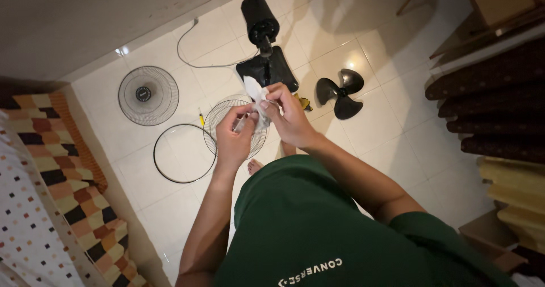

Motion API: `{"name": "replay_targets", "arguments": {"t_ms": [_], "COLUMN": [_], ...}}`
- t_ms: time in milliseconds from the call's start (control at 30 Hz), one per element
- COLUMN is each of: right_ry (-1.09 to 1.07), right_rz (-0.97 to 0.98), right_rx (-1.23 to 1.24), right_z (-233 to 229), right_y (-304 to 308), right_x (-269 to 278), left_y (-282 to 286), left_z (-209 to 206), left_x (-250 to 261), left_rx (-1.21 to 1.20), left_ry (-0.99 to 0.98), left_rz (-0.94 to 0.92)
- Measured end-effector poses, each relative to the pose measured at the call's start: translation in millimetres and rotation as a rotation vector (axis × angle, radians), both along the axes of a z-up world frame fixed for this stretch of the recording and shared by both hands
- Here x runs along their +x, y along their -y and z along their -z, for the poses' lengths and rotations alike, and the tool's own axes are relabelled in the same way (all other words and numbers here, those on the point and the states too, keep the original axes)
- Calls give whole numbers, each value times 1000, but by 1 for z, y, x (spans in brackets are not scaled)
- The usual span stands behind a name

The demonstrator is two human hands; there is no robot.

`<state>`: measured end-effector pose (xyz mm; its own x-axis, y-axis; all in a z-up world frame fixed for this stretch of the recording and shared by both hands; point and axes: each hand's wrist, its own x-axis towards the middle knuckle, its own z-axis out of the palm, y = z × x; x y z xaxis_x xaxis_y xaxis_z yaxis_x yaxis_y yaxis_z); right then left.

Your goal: The person wipes the base and motor housing of a disassembled standing fan using a white tissue and a yellow cloth. They then wipe the fan cage with the tissue. The fan blades and other parts remain on the floor.

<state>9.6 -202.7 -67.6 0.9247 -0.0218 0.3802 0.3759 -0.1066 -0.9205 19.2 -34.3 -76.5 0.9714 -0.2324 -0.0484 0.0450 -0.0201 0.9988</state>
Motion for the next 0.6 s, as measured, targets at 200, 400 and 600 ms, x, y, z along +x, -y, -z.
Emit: {"name": "replay_targets", "arguments": {"t_ms": [200,400,600], "right_ry": [148,-183,-385], "right_rz": [142,-134,-159], "right_rx": [-427,-315,268], "right_z": [-29,-30,-9], "right_y": [9,14,12], "right_x": [-4,-4,3], "left_y": [9,11,14], "left_z": [-6,-9,-14], "left_x": [-3,-4,3], "left_rx": [-71,100,-105], "left_ry": [45,268,36], "left_rz": [66,-46,-8]}}
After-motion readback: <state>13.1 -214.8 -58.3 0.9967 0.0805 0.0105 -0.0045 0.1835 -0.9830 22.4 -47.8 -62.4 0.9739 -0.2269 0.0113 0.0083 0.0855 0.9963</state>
